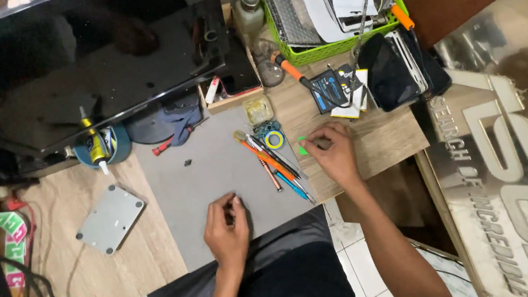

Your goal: Organizing and transporting multiple smartphones in a repair shop environment, followed by inspecting components at a workbench.

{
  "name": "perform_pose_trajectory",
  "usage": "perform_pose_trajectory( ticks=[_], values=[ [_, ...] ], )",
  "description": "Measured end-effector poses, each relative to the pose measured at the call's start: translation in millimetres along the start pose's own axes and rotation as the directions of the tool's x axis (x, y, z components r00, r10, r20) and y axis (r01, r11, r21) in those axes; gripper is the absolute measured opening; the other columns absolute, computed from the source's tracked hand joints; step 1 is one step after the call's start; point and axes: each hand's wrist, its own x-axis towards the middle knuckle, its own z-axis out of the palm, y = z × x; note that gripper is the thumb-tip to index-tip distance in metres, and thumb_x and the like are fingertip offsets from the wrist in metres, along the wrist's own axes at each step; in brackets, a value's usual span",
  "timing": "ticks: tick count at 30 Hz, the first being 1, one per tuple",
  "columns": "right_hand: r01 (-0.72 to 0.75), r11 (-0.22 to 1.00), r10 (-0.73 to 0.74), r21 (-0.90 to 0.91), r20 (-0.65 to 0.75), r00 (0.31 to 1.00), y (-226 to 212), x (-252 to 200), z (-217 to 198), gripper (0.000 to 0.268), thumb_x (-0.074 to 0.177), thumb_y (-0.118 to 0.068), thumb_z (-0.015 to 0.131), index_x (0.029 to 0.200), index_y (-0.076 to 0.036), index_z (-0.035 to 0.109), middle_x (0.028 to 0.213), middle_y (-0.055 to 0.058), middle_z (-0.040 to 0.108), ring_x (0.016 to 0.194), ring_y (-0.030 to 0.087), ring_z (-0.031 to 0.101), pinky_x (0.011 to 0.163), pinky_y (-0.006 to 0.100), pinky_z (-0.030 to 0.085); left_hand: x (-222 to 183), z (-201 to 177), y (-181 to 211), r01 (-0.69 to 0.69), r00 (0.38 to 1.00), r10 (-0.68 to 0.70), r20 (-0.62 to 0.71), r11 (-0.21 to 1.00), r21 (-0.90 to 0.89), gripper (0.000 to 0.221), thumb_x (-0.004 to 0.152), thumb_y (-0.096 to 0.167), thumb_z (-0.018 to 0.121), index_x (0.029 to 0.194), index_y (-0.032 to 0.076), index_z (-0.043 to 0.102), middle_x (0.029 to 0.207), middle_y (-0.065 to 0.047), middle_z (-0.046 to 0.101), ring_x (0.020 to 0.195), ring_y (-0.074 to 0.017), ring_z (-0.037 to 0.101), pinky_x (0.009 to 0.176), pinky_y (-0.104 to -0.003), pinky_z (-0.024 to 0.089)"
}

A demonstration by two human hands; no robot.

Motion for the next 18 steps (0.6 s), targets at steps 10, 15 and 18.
perform_pose_trajectory(
  ticks=[10, 15, 18],
  values=[
    [-0.222, 0.887, -0.008, -0.406, -0.495, 0.869, -21, 37, -6, 0.063, 0.083, -0.050, 0.087, 0.112, -0.012, 0.046, 0.109, 0.015, 0.071, 0.098, 0.047, 0.062, 0.087, 0.059, 0.039, -4, -6, 3, -0.190, 0.981, 0.188, 0.056, 0.981, 0.026, 0.008, 0.095, 0.014, 0.069, 0.101, 0.008, 0.071, 0.098, -0.004, 0.070, 0.078, -0.0169, 0.064, 0.069, -0.029, 0.053],
    [-0.320, 0.882, 0.028, -0.346, -0.640, 0.768, -7, 63, 15, 0.081, 0.064, -0.049, 0.100, 0.115, -0.016, 0.047, 0.108, 0.014, 0.073, 0.101, 0.046, 0.061, 0.085, 0.059, 0.037, -12, -6, -3, -0.241, 0.966, 0.238, 0.096, 0.970, 0.018, 0.007, 0.093, 0.017, 0.072, 0.097, 0.012, 0.072, 0.100, -0.002, 0.071, 0.087, -0.0188, 0.064, 0.071, -0.030, 0.053],
    [-0.282, 0.936, 0.071, -0.209, -0.675, 0.735, -2, 71, 16, 0.082, 0.057, -0.038, 0.101, 0.116, -0.021, 0.048, 0.110, 0.007, 0.076, 0.101, 0.039, 0.068, 0.084, 0.052, 0.043, -14, -4, -3, -0.265, 0.960, 0.262, 0.102, 0.964, 0.013, 0.006, 0.093, 0.016, 0.072, 0.095, 0.011, 0.072, 0.100, -0.002, 0.072, 0.088, -0.0196, 0.064, 0.076, -0.031, 0.052]
  ],
)
